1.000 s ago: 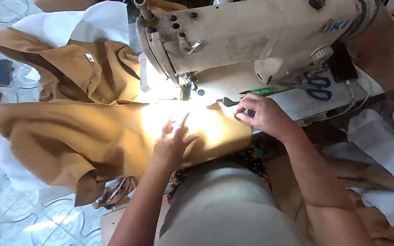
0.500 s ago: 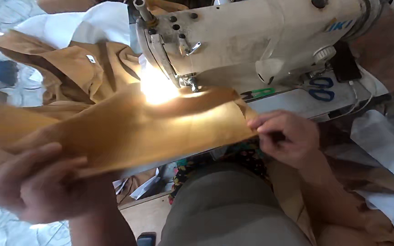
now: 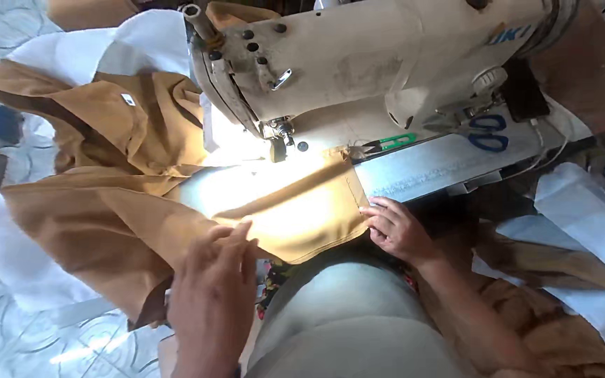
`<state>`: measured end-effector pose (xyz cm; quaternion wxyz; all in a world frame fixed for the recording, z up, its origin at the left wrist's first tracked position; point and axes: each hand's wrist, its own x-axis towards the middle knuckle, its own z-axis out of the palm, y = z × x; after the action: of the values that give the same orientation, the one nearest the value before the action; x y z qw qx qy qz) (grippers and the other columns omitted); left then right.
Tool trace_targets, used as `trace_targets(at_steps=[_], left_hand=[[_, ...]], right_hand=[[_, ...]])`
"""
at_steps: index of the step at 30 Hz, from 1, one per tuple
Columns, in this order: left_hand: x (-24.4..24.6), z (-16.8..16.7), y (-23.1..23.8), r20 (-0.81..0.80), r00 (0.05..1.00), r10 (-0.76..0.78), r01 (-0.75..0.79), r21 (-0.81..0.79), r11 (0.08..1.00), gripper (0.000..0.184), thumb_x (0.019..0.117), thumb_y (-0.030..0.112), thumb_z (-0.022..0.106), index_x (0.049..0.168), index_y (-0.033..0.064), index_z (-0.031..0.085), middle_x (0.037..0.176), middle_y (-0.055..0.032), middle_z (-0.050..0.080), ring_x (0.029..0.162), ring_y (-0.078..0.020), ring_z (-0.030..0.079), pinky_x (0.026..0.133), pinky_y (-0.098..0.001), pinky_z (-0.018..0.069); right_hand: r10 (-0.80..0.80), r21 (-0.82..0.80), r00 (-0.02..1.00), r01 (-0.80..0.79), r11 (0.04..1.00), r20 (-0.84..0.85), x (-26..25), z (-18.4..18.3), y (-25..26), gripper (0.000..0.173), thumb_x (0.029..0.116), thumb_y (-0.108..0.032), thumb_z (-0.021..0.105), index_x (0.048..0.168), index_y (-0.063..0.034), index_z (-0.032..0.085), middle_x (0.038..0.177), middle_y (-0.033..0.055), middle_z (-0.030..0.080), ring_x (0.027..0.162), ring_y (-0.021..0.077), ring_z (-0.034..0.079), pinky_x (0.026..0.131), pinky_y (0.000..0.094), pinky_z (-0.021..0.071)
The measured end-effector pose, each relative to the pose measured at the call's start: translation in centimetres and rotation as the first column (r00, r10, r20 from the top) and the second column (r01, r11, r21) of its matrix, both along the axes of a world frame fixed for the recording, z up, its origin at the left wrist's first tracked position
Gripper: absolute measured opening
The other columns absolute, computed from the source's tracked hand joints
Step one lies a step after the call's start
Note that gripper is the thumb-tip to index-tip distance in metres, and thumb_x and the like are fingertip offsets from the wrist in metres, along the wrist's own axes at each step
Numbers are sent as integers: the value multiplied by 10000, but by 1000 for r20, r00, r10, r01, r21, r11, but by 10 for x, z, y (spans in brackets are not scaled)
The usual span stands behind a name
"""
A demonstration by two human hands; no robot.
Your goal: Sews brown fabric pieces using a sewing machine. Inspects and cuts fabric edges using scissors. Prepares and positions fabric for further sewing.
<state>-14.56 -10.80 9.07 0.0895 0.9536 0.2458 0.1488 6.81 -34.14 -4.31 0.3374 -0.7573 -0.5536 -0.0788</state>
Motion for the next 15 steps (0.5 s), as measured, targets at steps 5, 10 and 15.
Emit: trace_targets(at_steps=[5, 10, 15], left_hand=[[59, -44, -13, -44, 980, -192, 187, -98, 977, 367, 1039, 374, 538, 1281, 165, 719, 1343, -170, 650, 1269, -441, 577, 1009, -682, 432], [97, -118, 5, 40, 970, -239, 242, -169, 955, 461, 1036, 410, 497, 1394, 152, 628, 1530, -205, 502, 1440, -513, 386, 1088, -787, 243], [108, -122, 12, 28, 974, -226, 227, -206, 952, 473, 1047, 406, 502, 1410, 118, 596, 1581, -214, 427, 1508, -478, 281, 1150, -742, 177]], right_hand=[[30, -19, 999, -31, 999, -32, -2, 1, -3, 185, 1017, -149, 559, 976, -82, 727, 1234, 72, 735, 1279, 257, 623, 1096, 409, 491], [-197, -151, 980, 194, 969, -6, 47, 39, -34, 263, 1002, -240, 596, 1088, -47, 753, 1272, 98, 714, 1261, 268, 639, 1081, 445, 512], [-676, -437, 734, 630, 641, 67, 157, 78, -90, 327, 1062, -71, 464, 1330, 21, 629, 1446, 236, 571, 1334, 426, 557, 1108, 576, 452]])
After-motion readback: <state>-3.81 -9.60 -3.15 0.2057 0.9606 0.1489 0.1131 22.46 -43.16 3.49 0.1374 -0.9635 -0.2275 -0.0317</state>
